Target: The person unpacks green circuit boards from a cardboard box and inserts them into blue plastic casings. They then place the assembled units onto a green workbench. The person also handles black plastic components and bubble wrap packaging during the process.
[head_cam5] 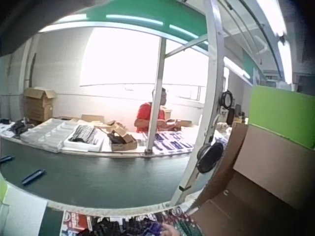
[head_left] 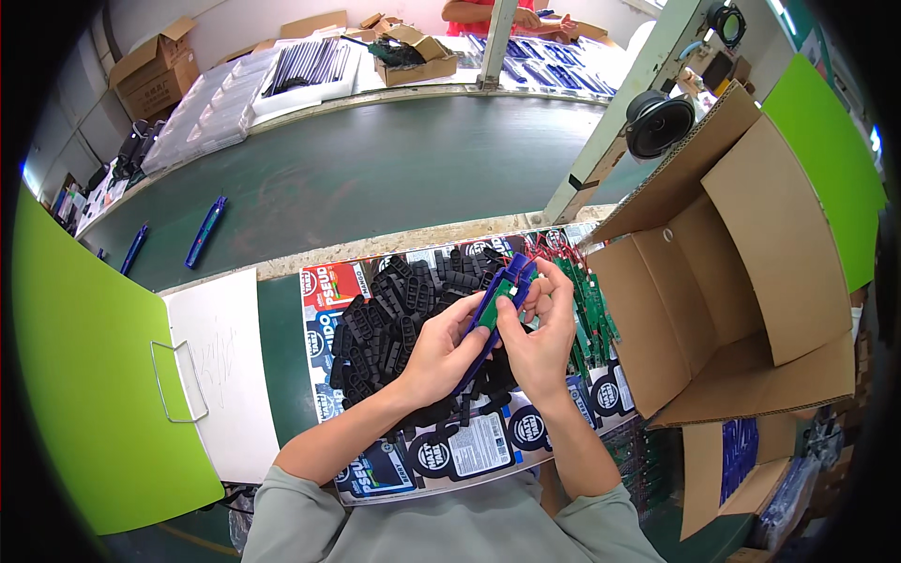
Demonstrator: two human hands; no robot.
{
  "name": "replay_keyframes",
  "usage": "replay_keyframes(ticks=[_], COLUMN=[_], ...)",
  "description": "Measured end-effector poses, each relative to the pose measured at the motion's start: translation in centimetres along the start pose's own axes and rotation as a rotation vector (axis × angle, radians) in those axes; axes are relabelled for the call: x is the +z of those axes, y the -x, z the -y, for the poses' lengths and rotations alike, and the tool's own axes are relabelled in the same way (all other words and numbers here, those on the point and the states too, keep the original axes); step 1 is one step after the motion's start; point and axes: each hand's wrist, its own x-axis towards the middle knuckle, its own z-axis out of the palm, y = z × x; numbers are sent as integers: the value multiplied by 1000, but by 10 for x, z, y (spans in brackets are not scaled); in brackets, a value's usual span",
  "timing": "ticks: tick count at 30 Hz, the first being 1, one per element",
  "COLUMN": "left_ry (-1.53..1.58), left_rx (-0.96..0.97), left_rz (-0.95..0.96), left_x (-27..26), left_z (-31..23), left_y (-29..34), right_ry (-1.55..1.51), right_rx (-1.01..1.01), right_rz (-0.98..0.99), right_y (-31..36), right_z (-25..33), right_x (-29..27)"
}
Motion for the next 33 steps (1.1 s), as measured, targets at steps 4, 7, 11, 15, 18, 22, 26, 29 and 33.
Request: replay_keyframes(ticks=[4,7,11,15,18,22,26,29,33], left_ry=[-24,-29,-10,22,-2,-30,-112,-223,-302], left_rx=[22,13,5,57,128,185,97,121,65], left_rz=[23,26,-86,-272,-364,-483,-572,-586,-591], left_x=[-1,-3,-14,-32,-53,-80,-118,-149,-188], left_z=[2,0,-13,-37,-42,-46,-48,-42,-20], left_y=[0,0,-6,-17,-19,-26,-46,-79,-142], right_ry=[-34,-70,-43,313,487,578,541,554,577], right_rx=[25,7,-18,-216,-392,-450,-442,-508,-546], right_rz=[16,30,18,113,306,324,273,211,143], right_y=[-2,-4,-7,3,13,23,27,32,37], right_z=[-1,-9,-19,-28,-34,-41,-46,-50,-56], right_x=[-2,-6,-24,-38,-35,-31,-29,-25,-26])
